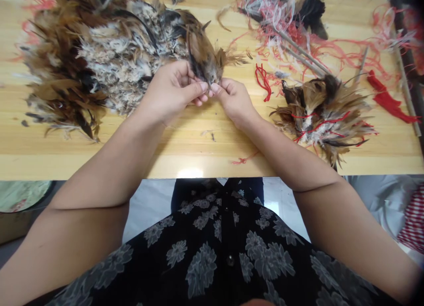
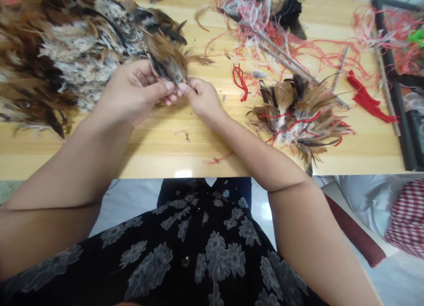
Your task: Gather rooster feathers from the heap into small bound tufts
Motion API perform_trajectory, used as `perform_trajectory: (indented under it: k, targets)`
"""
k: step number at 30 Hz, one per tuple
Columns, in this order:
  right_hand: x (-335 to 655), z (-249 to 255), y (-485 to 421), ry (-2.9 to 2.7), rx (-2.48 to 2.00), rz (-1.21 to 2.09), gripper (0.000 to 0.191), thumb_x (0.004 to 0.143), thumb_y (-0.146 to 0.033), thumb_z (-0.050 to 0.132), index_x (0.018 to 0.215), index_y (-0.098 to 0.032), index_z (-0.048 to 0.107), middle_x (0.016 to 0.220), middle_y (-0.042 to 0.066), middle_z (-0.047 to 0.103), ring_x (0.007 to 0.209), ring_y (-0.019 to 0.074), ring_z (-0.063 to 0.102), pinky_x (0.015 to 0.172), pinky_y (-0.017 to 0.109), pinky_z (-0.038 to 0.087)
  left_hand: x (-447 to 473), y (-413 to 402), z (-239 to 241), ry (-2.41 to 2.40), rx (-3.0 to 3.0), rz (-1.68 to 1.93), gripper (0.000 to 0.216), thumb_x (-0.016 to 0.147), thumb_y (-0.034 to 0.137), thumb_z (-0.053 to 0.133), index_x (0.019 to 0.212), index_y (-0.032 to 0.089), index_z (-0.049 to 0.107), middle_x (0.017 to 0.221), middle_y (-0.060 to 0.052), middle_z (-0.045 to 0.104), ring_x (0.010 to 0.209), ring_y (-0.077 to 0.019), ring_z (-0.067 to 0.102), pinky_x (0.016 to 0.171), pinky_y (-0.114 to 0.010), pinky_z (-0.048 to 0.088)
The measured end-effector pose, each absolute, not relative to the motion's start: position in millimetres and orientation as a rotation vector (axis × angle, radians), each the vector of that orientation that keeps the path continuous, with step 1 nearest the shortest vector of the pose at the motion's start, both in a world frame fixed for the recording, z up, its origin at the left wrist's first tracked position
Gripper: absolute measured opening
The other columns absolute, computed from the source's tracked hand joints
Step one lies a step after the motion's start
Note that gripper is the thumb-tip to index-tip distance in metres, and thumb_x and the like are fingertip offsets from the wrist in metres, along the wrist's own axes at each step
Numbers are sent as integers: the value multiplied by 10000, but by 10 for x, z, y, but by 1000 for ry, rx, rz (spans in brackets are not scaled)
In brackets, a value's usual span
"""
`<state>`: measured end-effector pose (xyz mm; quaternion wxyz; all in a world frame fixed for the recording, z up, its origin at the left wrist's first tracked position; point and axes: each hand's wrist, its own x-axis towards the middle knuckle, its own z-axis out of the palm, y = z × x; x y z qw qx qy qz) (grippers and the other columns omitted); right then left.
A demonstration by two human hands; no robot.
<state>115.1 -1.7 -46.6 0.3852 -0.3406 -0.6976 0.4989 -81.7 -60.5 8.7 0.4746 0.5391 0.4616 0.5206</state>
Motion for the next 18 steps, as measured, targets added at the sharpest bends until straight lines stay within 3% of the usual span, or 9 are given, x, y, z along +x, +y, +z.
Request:
perform_trajectory:
  k: [4, 8, 12, 16, 18]
  targets:
    - [1149, -454, -35, -1810, -868, 1274, 556, 1244, -636, 823, 908, -200, 747, 928, -9, 760, 1007, 182, 780, 1122, 391, 679, -796, -595, 63, 1081, 1263, 1344, 443, 920, -244, 729, 828, 185, 663, 761, 28, 794, 650, -116, 767, 610, -180, 500]
    - [1162, -405, -56, -1791, -854, 1308, 542, 1213, -635, 870, 915, -192, 775, 942, -8, 779, 986, 174, 777, 1084, 377, 669, -838, -556, -14, 1036, 1249, 1364, 484, 914, -201, 834, 840, 205, 580, 777, 63, 762, 744, -154, 842, 755, -230, 608]
    - [1168, -370, -56, -1755, -804, 1400, 522, 1188, -637, 903, 939, -193, 786, 1011, 13, 820, 1064, 188, 805, 1112, 380, 663, -896, -515, -93, 1021, 1322, 1358, 611, 934, 154, 1158, 868, 225, 556, 812, 62, 743, 770, -169, 835, 817, -298, 653]
    - [1173, -387, -48, -1782, -778, 1394, 536, 1196, -651, 884, 923, -209, 750, 1012, 15, 786, 1100, 201, 774, 1147, 391, 638, -910, -483, -139, 905, 1367, 1384, 907, 694, 696, 1354, 868, 235, 592, 817, 30, 741, 812, -243, 854, 895, -423, 717]
    - [1171, -403, -56, -1805, -776, 1350, 559, 1213, -656, 846, 894, -221, 703, 988, 8, 740, 1089, 199, 732, 1147, 384, 610, -909, -487, -136, 876, 1349, 1375, 973, 610, 815, 1359, 871, 223, 632, 845, 14, 751, 832, -242, 840, 914, -426, 707]
